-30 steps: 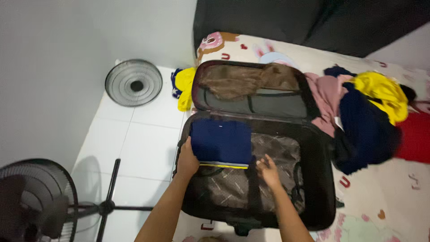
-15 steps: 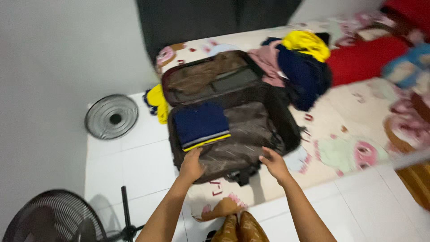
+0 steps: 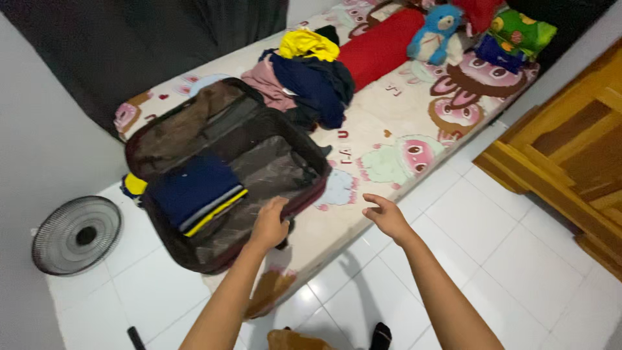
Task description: The person folds a blue shirt and a black shirt on a bed and places them into an open suitcase.
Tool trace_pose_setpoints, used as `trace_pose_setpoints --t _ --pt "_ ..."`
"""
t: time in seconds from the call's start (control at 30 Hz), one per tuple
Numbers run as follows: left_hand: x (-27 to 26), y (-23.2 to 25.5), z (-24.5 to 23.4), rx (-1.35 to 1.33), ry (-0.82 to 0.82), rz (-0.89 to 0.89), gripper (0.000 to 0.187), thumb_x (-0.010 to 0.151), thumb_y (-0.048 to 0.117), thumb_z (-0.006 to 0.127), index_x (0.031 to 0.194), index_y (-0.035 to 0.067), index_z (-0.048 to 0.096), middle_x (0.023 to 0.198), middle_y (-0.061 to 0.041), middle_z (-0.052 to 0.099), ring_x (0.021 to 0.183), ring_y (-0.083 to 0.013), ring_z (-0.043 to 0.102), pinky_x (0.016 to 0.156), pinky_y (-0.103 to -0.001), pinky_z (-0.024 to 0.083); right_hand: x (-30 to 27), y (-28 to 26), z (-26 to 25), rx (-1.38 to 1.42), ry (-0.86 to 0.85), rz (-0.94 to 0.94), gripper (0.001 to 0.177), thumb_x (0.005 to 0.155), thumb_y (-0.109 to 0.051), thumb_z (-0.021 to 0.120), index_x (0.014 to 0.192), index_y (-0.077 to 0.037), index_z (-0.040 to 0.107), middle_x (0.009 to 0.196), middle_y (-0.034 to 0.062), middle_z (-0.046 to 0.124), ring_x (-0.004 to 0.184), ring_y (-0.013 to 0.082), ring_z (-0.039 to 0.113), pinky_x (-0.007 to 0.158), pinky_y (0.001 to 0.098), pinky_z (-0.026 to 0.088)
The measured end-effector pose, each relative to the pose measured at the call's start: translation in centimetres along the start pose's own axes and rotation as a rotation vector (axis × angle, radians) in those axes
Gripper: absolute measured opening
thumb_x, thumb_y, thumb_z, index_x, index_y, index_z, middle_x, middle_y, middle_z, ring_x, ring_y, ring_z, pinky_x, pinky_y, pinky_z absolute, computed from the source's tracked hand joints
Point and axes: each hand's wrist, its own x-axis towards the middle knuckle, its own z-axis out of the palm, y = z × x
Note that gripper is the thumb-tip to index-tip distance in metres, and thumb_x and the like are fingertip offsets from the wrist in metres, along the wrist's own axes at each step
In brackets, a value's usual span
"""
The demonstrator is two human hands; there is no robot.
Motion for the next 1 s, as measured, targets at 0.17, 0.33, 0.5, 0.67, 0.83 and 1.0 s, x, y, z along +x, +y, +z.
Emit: trace_pose_setpoints --t 0.17,0.33,0.5,0.67,0.83,1.0 --pt "0.6 4.9 4.3 0.008 0.031 0.068 0.065 0.074 0.006 0.077 0.136 0.007 0.057 0.149 -0.023 0.048 0.140 -0.0395 0.044 0.116 -0.046 0.034 -0.9 4.1 -5.2 0.001 -0.023 0.013 0.053 0.091 -0.018 0.071 0.143 -0.012 0.063 0.125 0.0128 0.074 0.110 0.0238 0.069 0.095 0.0357 0.055" --pt "0.2 9.9 10.0 -0.011 0.012 0.034 0.067 0.073 0.007 0.076 0.138 0.009 0.056 0.150 -0.021 0.047 0.140 -0.0383 0.041 0.117 -0.045 0.033 -3.0 7.1 -13.0 -0.002 -0.057 0.081 0.052 0.090 -0.016 0.071 0.141 -0.015 0.061 0.128 0.0005 0.069 0.115 0.0147 0.065 0.095 0.0328 0.052" --pt "-0.1 15.0 13.5 -0.046 -0.006 -0.016 0.066 0.076 0.006 0.073 0.139 0.009 0.055 0.154 -0.021 0.044 0.142 -0.0384 0.038 0.117 -0.045 0.033 -2.7 8.3 -21.1 -0.093 -0.085 0.018 0.052 0.090 -0.015 0.071 0.141 -0.013 0.062 0.120 0.0079 0.072 0.115 0.0188 0.066 0.095 0.0330 0.053" --pt "2.4 17.1 13.4 -0.001 -0.017 -0.044 0.065 0.075 0.003 0.069 0.139 0.010 0.055 0.153 -0.018 0.047 0.143 -0.0373 0.040 0.118 -0.044 0.033 0.2 6.3 -23.8 -0.075 -0.090 0.036 0.053 0.089 -0.013 0.070 0.142 -0.014 0.061 0.122 0.0081 0.071 0.120 0.0167 0.065 0.096 0.0323 0.052" --pt "6.7 15.2 13.7 -0.024 0.056 -0.084 0.065 0.074 0.003 0.072 0.138 0.009 0.056 0.152 -0.020 0.046 0.142 -0.0394 0.040 0.117 -0.045 0.033 5.4 5.8 -22.9 -0.040 -0.189 0.021 0.055 0.089 -0.009 0.069 0.143 -0.013 0.060 0.124 0.0105 0.072 0.120 0.0187 0.066 0.098 0.0321 0.052" --pt "12.1 10.1 16.3 -0.101 0.126 -0.161 0.062 0.074 0.003 0.072 0.135 0.007 0.060 0.149 -0.021 0.051 0.138 -0.0396 0.047 0.117 -0.044 0.036 11.2 4.9 -24.9 -0.037 -0.275 0.029 0.056 0.087 -0.004 0.066 0.142 -0.015 0.058 0.137 0.0043 0.065 0.120 0.0185 0.064 0.096 0.0330 0.053"
